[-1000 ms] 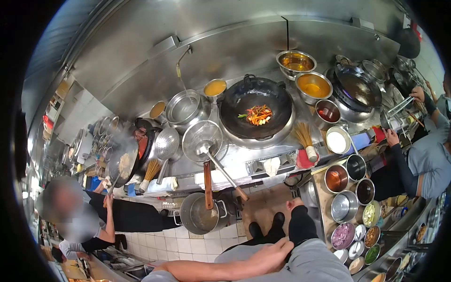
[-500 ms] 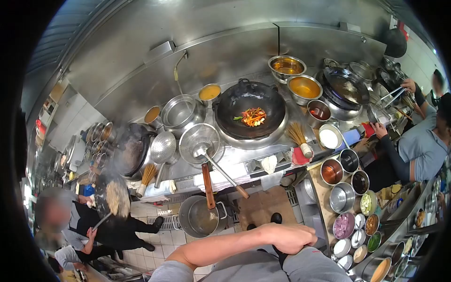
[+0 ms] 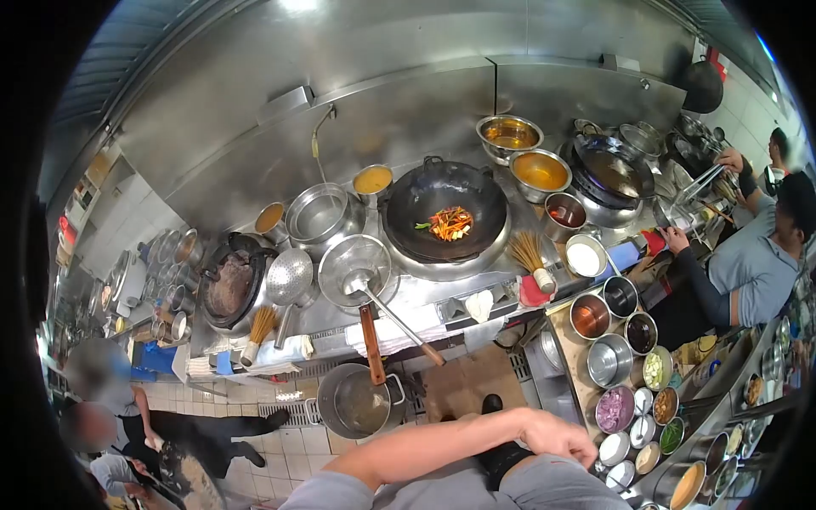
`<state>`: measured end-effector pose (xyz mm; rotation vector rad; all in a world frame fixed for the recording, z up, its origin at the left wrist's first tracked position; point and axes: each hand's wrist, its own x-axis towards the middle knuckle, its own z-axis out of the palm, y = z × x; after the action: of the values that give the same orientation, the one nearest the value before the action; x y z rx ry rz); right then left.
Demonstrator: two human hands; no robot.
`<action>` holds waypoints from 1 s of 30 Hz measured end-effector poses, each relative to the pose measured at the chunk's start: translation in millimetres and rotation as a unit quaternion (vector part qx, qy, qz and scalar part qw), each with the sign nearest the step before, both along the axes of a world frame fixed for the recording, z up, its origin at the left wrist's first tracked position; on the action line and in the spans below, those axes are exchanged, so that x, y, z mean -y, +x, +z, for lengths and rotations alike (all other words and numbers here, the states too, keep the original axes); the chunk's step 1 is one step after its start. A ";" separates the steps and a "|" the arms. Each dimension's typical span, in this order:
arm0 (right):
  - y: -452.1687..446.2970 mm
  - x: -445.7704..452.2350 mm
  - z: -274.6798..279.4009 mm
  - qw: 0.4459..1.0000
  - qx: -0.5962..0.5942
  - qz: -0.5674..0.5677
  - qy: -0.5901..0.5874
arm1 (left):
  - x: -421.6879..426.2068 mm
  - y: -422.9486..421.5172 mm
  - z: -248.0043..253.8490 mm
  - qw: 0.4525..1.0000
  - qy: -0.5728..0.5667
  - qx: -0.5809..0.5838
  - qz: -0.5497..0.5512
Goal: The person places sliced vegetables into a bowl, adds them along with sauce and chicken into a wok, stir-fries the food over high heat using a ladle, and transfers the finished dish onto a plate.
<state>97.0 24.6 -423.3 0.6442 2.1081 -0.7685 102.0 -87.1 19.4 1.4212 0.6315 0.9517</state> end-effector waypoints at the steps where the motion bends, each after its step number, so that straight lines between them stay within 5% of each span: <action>1: -0.1 1.5 -0.4 1.000 0.001 0.011 0.003 | 1.0 -0.1 2.1 0.998 0.033 0.038 0.039; 4: -0.9 4.4 -0.9 0.999 0.000 0.040 0.009 | 26.4 -9.7 21.8 0.985 0.031 0.015 0.169; 8: -10.2 4.2 -2.9 0.996 -0.008 0.085 0.020 | 69.7 -20.7 39.1 0.942 -0.018 -0.161 0.294; 12: -29.4 -7.5 6.2 0.991 -0.040 0.123 0.033 | 79.3 -2.8 38.6 0.878 0.094 -0.275 0.380; 17: -77.3 -44.9 56.7 0.999 0.006 0.009 -0.039 | 89.9 20.0 33.6 0.841 0.011 -0.244 0.483; 21: -114.3 -66.3 64.7 0.968 0.115 -0.111 -0.191 | 105.6 20.6 36.0 0.809 -0.124 -0.349 0.456; 25: -137.6 -77.1 79.1 0.926 0.245 -0.162 -0.237 | 89.6 37.2 -16.8 0.857 -0.283 -0.202 0.380; 28: -135.0 -65.1 82.0 0.955 0.199 -0.087 -0.202 | 89.3 53.1 -49.2 0.937 -0.186 -0.018 0.297; 30: -133.6 -44.7 90.3 0.972 0.175 -0.033 -0.152 | 97.8 46.4 -30.6 0.954 -0.169 -0.134 0.209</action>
<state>-36.6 69.3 -333.0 0.6322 1.6153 -0.9181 148.3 -184.9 -11.1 1.1346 1.2746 0.9241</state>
